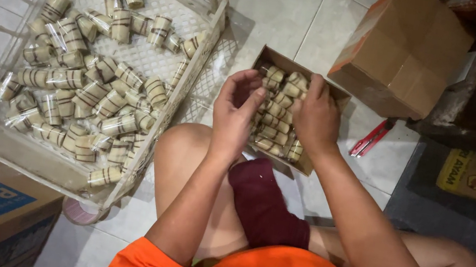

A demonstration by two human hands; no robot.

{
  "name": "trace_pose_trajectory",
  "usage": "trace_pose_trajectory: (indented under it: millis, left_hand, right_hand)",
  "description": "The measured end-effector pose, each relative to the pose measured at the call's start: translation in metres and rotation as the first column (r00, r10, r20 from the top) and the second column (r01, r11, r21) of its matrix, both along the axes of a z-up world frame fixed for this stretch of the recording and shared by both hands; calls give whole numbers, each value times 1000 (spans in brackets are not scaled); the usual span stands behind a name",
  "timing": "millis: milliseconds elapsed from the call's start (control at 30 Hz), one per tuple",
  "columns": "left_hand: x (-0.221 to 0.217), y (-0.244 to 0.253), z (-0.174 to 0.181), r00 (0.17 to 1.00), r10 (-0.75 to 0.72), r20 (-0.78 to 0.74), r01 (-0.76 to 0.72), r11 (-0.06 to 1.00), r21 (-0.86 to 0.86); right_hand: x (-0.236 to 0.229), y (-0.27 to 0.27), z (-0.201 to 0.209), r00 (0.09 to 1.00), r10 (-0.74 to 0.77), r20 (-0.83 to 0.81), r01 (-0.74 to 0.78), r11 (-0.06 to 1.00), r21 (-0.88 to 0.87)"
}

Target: The person sits on the floor and uses a utility knife to cut a cardboard box, then seals it with clear tape. They then open the box and transfer individually wrapped cylindrical items from a white plastic crate into the cardboard box.

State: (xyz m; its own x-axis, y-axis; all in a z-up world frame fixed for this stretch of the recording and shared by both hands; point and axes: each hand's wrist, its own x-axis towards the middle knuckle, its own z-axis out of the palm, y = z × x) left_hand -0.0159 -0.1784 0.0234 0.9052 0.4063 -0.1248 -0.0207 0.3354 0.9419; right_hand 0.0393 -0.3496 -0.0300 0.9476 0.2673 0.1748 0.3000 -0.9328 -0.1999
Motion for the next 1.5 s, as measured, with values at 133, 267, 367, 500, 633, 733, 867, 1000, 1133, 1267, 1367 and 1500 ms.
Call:
trace_pose_trajectory:
  millis: [133,267,367,500,633,733,867,1000,1133,1267,1367,1500]
  left_hand:
    - [-3,5,33,997,-45,-63,48,998,36]
    - [14,-7,21,868,-349,-352,496,594,634]
    - [22,-23,-9,747,-430,-508,620,172,766]
    - [11,-19,-10,668,-413,-619,683,10,730]
    - [7,8,8,593,-483,-644,774,121,622]
    - [-3,50,53,838,-466,-284,532,584,613]
    - [5,143,10,967,-42,-251,204,717,667]
    - [1,215,-35,652,117,-749,713,242,658]
    - [-6,206,-38,691,33,-722,701,215,680]
    - [0,192,-18,679,-13,-734,679,391,621]
    - [5,187,-20,656,-16,-754,662,492,566]
    - [3,205,-50,787,179,-590,389,599,700]
  right_hand:
    - [4,3,38,937,-88,-339,246,856,456]
    - [0,-2,40,922,-42,-386,253,818,517]
    - [-1,-3,19,904,-41,-426,311,746,589]
    - [6,-10,5,814,77,-576,516,362,777]
    - [5,-28,20,781,99,-616,496,501,709]
    - [-7,-39,68,787,57,-614,498,529,687]
    - [-22,-95,90,821,-33,-570,542,359,760]
    - [-49,-131,114,780,-229,-583,619,420,663]
    - [-82,-170,81,747,-205,-632,656,381,651]
    - [-101,-167,81,685,-197,-702,718,350,602]
    - [-107,-160,87,664,-158,-731,729,351,587]
    - [-109,-153,101,689,-145,-710,691,427,584]
